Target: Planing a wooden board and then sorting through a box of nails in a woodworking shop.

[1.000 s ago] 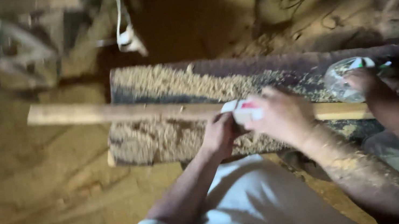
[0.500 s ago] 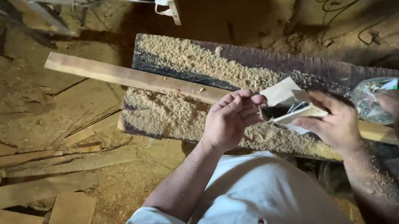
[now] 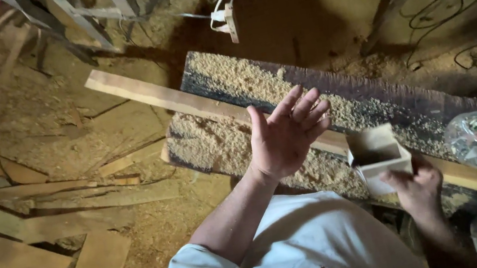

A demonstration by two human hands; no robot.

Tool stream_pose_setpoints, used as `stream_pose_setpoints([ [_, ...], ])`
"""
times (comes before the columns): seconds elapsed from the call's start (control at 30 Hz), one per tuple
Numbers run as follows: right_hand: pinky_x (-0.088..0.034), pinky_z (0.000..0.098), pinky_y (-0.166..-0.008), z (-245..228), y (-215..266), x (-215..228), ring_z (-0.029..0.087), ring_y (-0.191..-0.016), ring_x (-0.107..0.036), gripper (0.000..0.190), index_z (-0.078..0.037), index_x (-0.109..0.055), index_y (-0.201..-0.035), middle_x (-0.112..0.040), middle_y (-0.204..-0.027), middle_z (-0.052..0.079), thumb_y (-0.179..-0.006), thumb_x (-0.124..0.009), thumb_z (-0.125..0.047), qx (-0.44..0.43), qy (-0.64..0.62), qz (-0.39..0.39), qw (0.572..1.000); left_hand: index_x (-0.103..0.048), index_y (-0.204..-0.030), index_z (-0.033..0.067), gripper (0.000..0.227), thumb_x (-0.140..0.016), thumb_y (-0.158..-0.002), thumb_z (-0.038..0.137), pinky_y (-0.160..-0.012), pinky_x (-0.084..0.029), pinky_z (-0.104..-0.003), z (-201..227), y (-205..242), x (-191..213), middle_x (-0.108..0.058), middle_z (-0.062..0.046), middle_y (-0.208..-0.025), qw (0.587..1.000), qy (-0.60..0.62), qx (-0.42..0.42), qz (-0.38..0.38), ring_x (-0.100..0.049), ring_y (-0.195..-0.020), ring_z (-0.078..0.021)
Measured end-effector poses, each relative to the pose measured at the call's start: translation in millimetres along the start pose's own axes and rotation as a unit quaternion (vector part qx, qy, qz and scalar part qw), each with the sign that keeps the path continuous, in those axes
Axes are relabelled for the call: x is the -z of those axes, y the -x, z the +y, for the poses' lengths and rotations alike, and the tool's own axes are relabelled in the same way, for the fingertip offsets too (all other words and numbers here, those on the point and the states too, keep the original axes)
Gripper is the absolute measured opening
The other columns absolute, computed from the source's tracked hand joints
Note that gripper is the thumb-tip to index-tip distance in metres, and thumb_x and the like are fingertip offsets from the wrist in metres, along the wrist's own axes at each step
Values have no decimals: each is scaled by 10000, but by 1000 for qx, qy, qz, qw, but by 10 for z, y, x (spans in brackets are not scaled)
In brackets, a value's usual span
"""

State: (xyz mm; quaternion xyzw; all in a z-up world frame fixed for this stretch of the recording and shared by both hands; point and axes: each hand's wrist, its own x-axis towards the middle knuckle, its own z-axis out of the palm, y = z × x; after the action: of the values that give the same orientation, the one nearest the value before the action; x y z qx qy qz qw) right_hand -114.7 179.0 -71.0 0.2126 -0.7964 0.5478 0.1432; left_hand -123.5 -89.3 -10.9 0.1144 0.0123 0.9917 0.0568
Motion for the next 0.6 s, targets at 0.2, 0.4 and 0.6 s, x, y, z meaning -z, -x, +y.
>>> stream_pose_setpoints([
  [0.2, -478, 254, -541, 538, 730, 275, 129, -573, -550, 220, -10, -550, -841, -598, -693, 81, -718, -695, -121, -223, 15, 73, 972, -461, -1303, 135, 727, -400, -827, 680, -1048, -324, -437, 45, -185, -88, -429, -108, -1350, 997, -15, 18, -68, -400, -1253, -282],
  [0.4, -445, 254, -674, 227, 754, 223, 116, -776, -529, 265, -14, -572, -891, -601, -845, 57, -692, -717, -113, -277, 17, 146, 950, -477, -1258, 110, 748, -450, -780, 685, -1024, -320, -456, -16, -343, 21, -473, -111, -1291, 999, -4, 24, -38, -442, -1197, -278],
  [0.6, -456, 313, -723, -179, 565, 222, 213, -810, -591, 404, -11, -609, -969, -617, -871, 125, -628, -778, -148, -162, 143, 119, 969, -543, -1047, 34, 345, -529, -827, 300, -665, -497, -428, -308, -295, 523, -578, -153, -945, 928, -238, 128, 255, -586, -803, -301],
])
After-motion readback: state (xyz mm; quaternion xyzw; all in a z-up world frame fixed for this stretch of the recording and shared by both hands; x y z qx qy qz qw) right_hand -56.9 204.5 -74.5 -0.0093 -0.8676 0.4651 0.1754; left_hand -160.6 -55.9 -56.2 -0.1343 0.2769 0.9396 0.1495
